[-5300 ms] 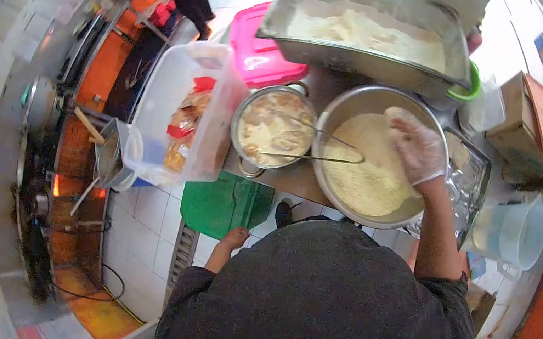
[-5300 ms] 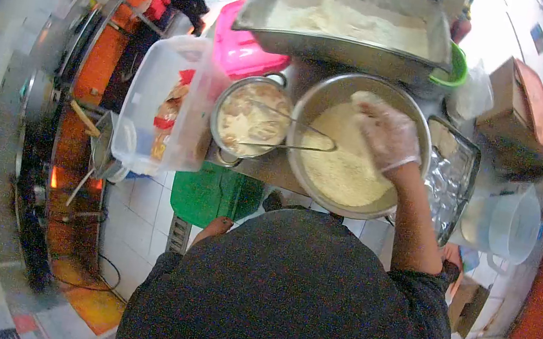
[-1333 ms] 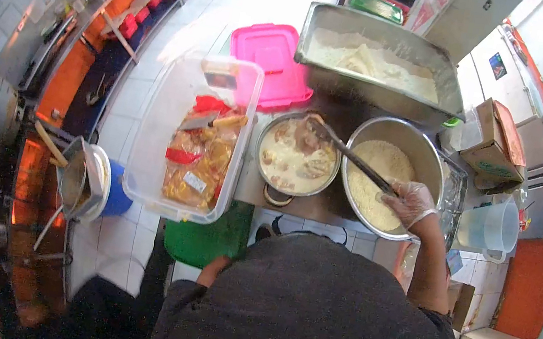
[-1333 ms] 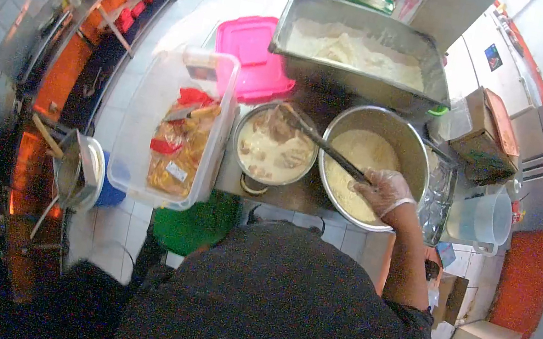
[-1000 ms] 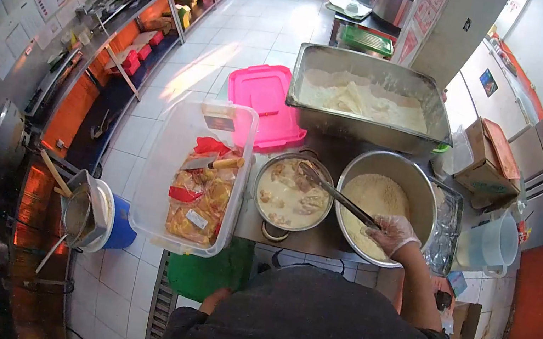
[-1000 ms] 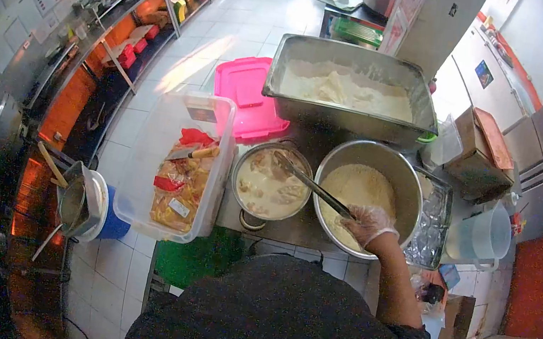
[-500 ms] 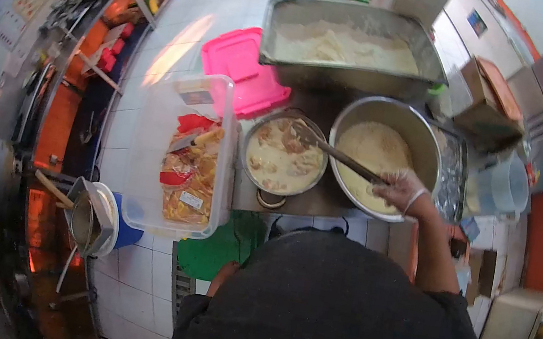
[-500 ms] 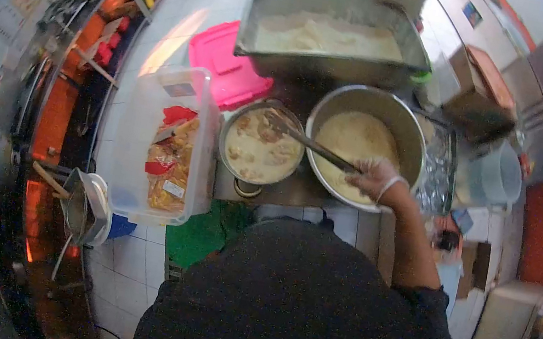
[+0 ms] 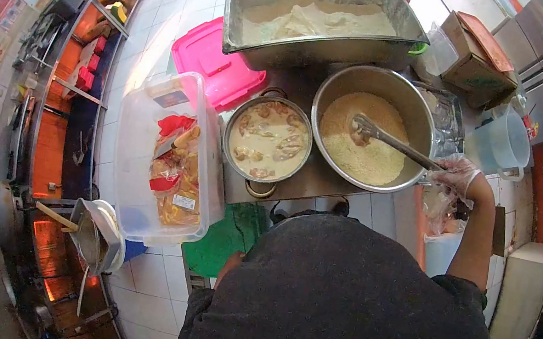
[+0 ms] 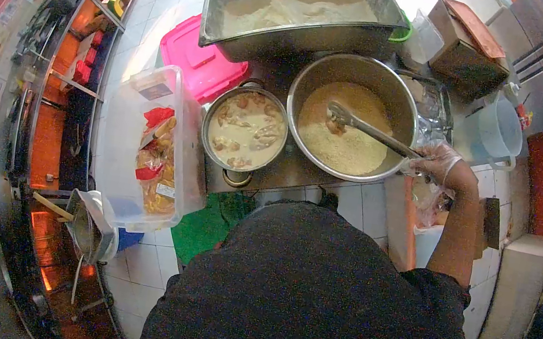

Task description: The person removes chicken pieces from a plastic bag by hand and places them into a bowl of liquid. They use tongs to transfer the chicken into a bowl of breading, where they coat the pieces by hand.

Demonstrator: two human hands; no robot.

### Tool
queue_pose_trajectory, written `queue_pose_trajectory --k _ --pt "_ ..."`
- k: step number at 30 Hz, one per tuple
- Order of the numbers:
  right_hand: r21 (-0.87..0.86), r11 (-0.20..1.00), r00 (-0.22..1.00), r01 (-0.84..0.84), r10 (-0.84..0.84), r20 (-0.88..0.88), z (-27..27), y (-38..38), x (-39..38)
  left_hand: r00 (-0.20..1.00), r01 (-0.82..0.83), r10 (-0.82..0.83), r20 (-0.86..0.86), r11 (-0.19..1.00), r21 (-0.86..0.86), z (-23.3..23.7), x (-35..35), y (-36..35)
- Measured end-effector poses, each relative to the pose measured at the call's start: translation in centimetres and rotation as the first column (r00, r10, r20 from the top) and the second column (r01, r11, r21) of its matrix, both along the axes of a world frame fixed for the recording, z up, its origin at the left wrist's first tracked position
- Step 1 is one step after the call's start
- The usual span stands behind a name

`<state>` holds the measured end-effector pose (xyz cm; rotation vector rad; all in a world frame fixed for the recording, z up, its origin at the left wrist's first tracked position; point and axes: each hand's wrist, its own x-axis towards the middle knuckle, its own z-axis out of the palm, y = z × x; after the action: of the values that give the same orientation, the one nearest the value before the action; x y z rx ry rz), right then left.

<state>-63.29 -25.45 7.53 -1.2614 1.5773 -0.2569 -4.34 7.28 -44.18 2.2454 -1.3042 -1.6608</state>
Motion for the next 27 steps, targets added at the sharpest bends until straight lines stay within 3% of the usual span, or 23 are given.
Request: queue_pose_trajectory --k 6,10,13,16,20,22,24,27 --pt "0.049 0.999 0.991 -0.021 0.028 -0.128 -2.1 0.0 -1.3 1.0 -0.008 0.008 0.014 1.0 -0.015 1.6 -0.9 -1.8" --pt "0.025 0.989 0.906 -0.148 0.146 -0.398 -3.2 -0.7 -3.2 0.999 0.037 -0.033 0.043 0.993 -0.11 -0.2 -0.9 -1.5" --pt "-0.008 0.983 0.787 -0.186 0.144 -0.6 -0.6 -1.0 -2.3 0.995 -0.011 -0.004 -0.099 0.987 -0.158 -1.2 -0.2 -1.2" --pt "-0.135 0.963 0.864 -0.232 0.14 -0.484 2.2 -1.4 -0.8 0.998 -0.013 0.007 -0.056 0.994 -0.105 -0.9 0.1 -0.4" --pt "-0.317 0.798 0.832 -0.512 0.369 -0.414 4.2 -2.7 5.7 1.0 -0.006 0.006 0.002 0.999 -0.052 -0.4 0.6 0.3" --pt "-0.151 0.659 0.581 -0.737 0.503 -0.64 4.2 -3.6 11.1 1.0 -0.01 0.011 0.014 0.999 -0.041 0.5 0.6 0.3" --pt "-0.065 0.594 0.46 -0.802 0.544 -0.702 1.7 -4.3 16.1 0.999 -0.017 0.018 0.029 0.999 -0.035 2.0 0.4 -0.3" --pt "0.045 0.656 0.407 -0.754 0.52 -0.751 -2.3 -4.3 23.1 0.999 -0.024 0.025 0.043 0.999 -0.022 4.8 -0.1 -1.4"
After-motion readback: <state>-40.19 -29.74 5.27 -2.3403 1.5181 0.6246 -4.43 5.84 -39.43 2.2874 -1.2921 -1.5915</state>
